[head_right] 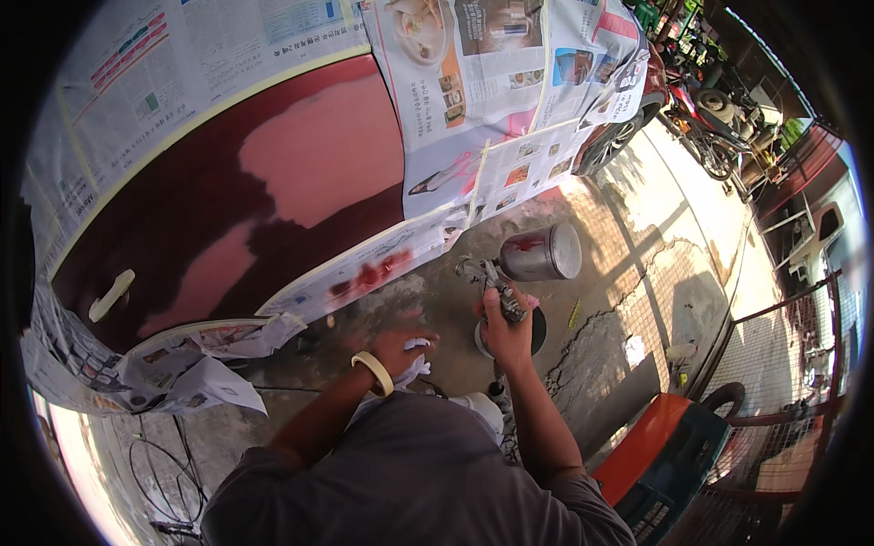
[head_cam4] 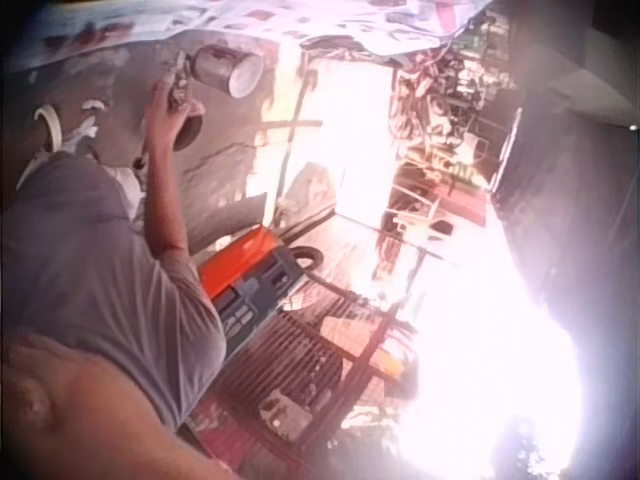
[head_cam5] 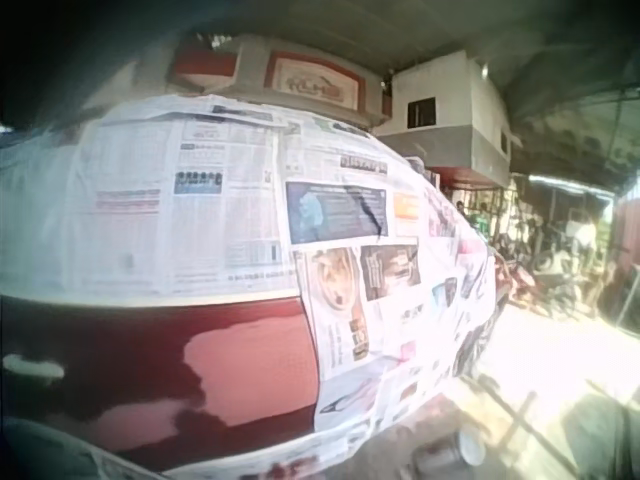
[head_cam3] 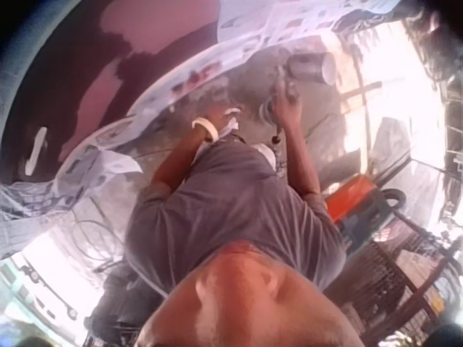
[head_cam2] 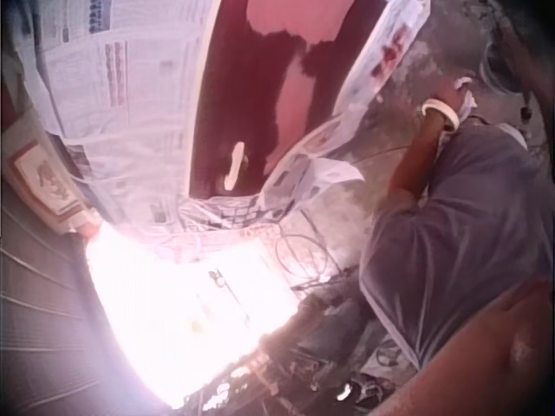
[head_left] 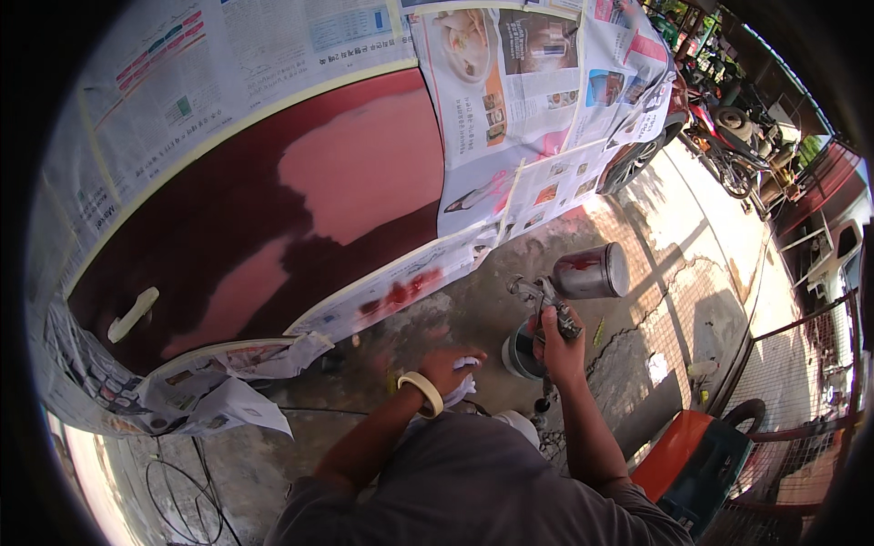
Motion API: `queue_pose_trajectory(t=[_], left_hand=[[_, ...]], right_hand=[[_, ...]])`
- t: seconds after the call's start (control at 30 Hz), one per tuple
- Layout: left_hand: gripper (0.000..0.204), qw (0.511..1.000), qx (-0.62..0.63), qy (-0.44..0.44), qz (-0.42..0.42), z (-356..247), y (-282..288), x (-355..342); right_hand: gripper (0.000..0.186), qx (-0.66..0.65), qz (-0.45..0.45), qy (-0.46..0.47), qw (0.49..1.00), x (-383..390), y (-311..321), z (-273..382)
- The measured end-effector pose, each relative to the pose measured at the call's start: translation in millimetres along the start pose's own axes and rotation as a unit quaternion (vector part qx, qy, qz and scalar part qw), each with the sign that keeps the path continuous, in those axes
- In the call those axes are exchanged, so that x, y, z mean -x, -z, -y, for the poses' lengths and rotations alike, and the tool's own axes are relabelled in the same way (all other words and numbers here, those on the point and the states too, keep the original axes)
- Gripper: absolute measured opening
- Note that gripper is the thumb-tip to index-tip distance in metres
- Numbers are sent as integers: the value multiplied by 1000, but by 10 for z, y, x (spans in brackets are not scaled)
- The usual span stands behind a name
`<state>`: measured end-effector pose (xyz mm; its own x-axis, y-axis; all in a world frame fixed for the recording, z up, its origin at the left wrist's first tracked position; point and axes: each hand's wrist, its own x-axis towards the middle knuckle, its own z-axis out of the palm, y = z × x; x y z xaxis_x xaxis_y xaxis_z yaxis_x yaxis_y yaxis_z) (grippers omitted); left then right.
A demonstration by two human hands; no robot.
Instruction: The person applies masking tape over newspaper covering a car's hood, then uses a spray gun to apply red paint to the exposed surface. They walk through the garage, retrieve a small metal part, and clean it with a cloth and solvent.
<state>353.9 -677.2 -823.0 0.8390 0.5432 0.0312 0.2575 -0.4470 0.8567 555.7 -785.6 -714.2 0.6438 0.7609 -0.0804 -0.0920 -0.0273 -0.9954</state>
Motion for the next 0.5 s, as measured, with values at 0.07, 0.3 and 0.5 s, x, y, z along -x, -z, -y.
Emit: queue_pose_trajectory(t=[0.07, 0.3, 0.5], left_hand=[[25, 983, 179, -22, 25, -146, 46, -166], [22, 957, 286, -40, 0, -397, 335, -421], [21, 974, 213, -76, 9, -345, 405, -560]], right_hand=[[28, 14, 13, 9, 1000, -43, -296, 61], [30, -23, 11, -6, 1000, -146, -873, 261], [28, -9, 23, 12, 1000, -329, -942, 211]])
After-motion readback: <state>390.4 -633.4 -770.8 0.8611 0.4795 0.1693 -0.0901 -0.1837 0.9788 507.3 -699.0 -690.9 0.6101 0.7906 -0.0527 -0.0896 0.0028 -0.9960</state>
